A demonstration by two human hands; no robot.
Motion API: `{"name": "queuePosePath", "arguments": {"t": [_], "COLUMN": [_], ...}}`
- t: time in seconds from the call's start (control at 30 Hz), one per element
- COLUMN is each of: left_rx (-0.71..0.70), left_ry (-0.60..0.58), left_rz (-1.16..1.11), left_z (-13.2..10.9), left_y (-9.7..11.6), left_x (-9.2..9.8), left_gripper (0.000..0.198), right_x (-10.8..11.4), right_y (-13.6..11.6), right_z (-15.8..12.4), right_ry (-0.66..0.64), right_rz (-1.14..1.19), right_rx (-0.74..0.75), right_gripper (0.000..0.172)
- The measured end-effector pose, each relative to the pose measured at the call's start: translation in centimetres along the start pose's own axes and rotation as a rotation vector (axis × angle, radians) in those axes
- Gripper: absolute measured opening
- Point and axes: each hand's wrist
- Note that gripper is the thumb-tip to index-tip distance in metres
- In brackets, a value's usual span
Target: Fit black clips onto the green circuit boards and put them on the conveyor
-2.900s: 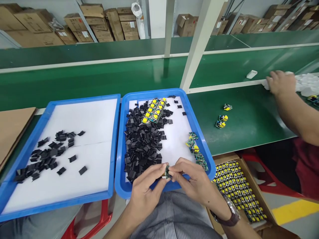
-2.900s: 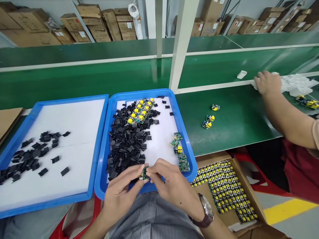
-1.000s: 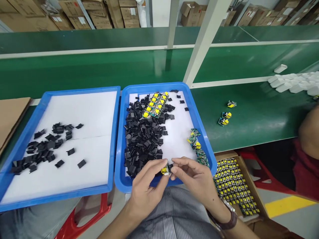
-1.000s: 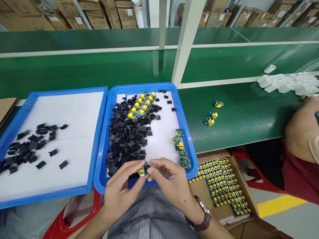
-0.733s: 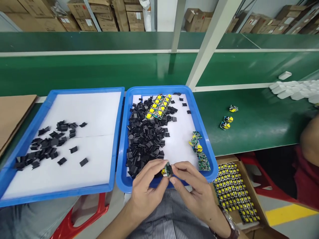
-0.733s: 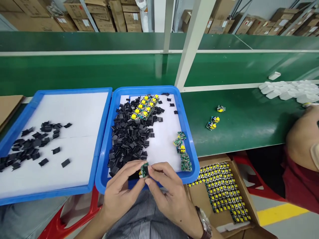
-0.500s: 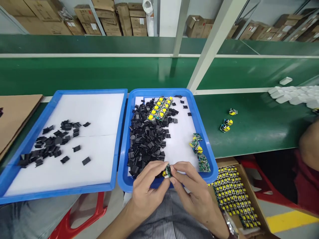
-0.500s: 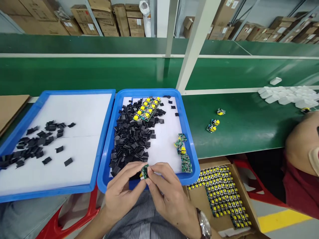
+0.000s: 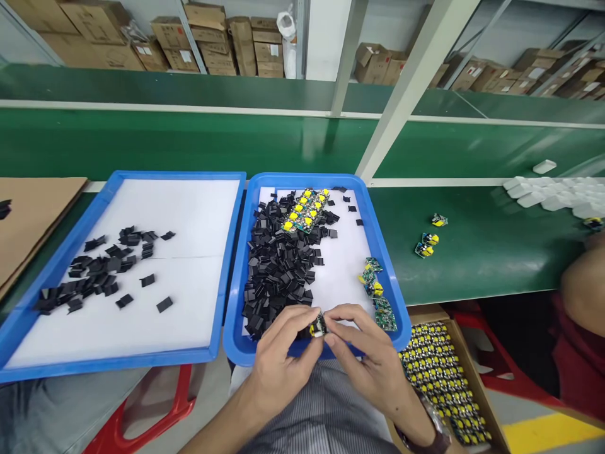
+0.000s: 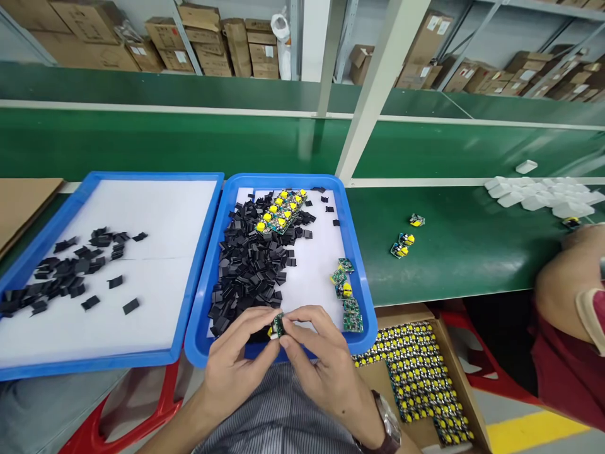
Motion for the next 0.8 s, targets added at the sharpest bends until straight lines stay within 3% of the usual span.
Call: {"name": "queuePosePath", "arguments": {"t": [0.17,0.27,0.37,0.47,0.53,0.63,0.73,0.8], "left_rx": [-0.118,-0.106,-0.123,-0.107,-0.132,-0.221,-0.265,-0.283], "left_ry": [0.011,-0.003,-0.047,-0.162,-0.2,-0.224,-0.276,-0.323], "left_rz": [-0.018,0.003,0.076,0.18,0.24,0.291,0.335,0.347], "left_z": [-0.1,-0.3,-0.2,0.4,1.0,1.8,2.3,2.5], "left_y": [-0.5,-0.5,0.1,0.6,0.7,0.2,-0.7,-1.2], "left_x": [0.0,-0.2,-0.3,0.5,1.6,3.3,4.1,4.3], "left_gripper": [0.05,0.049,0.051,0.062,0.061,0.048,0.038,0.034], "right_x": [-0.8,-1.6,-1.0,2.9,7.1,13.2,16.4,17.4], "right_y": [-0.2,-0.2,0.1,1.9,4.1,8.2,11.6,13.2], "right_z": [-0.5,-0.6,0.3,2.5,4.2,6.2,7.2,7.8], "right_ry": [-0.084,0.019,0.145,0.334,0.545,0.68,0.705,0.691], "right_rz": [-0.072,-0.022,0.003,-0.207,-0.474,-0.622,-0.753,-0.821], "right_rx": [0.04,0.032,0.015,-0.002,-0.088,-0.13,-0.123,-0.098], "right_gripper": [0.05,0.047,0.031,0.01,0.022,0.041,0.049,0.068]}}
Point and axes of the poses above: each hand's wrist, its own z-axis towards the middle knuckle, its own x-axis out of the back of the hand, y = z × x, and after that the axes turned 15 degrees about -x, right-handed
